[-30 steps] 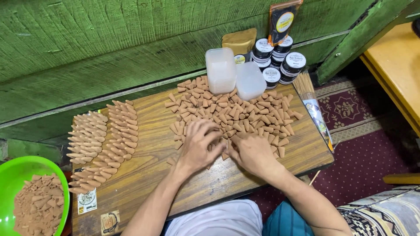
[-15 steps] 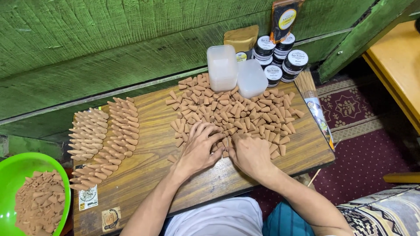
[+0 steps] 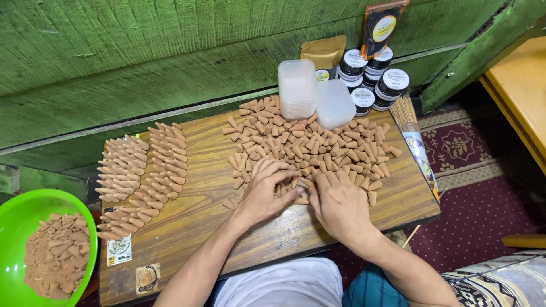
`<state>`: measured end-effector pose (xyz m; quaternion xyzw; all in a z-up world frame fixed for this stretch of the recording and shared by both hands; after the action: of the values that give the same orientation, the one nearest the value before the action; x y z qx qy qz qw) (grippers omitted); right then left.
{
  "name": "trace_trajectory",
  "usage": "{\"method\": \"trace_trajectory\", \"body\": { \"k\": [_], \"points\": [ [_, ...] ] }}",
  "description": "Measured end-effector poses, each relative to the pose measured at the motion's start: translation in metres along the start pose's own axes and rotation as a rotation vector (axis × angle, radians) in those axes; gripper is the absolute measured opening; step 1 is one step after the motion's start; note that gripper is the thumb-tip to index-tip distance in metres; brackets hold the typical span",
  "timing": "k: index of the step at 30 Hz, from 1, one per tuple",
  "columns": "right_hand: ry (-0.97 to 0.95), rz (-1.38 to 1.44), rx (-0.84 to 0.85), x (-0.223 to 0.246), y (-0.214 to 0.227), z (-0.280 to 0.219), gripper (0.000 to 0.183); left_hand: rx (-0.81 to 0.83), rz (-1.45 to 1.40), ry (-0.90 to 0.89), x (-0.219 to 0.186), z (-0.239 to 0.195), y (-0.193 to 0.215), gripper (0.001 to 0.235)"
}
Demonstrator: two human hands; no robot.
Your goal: The person organizes incense cones by hand on a wooden table, lining them up into curved rows and gathering others into a pile near several small jars and containers.
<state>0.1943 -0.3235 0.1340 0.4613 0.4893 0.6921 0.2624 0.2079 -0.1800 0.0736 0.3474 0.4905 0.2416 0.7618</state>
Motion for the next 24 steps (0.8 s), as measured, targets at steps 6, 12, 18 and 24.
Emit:
{"method": "trace_trajectory", "body": {
  "k": [6, 12, 18, 24],
  "points": [
    [0.106, 0.440, -0.162, -0.005, -0.007, 0.006, 0.018, -0.173, -0.389, 0.291, -0.002, -0.012, 0.033, 0.022],
    [0.148, 0.780, -0.194, 0.024, -0.005, 0.025, 0.019, -0.262, -0.478, 0.317, -0.004, -0.031, 0.067, 0.018],
    [0.092, 1.117, -0.024, 0.063, -0.041, 0.039, 0.025, -0.324, -0.540, 0.386, 0.021, -0.071, 0.091, 0.020],
    [0.042, 1.221, 0.254, 0.123, -0.083, 0.049, 0.028, -0.499, -0.524, 0.529, 0.051, -0.130, 0.106, 0.024]
  ]
}}
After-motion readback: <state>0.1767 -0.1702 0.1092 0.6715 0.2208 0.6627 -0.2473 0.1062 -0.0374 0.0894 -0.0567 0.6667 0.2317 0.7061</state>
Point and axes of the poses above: each hand's wrist, its own z-axis towards the middle knuckle, its own y-axis out of the back of the hand, x = y × z, the point moved 9 cm from there along z, towards the middle knuckle, and after that the axes turned 14 degrees about z, right-handed, at the moved point
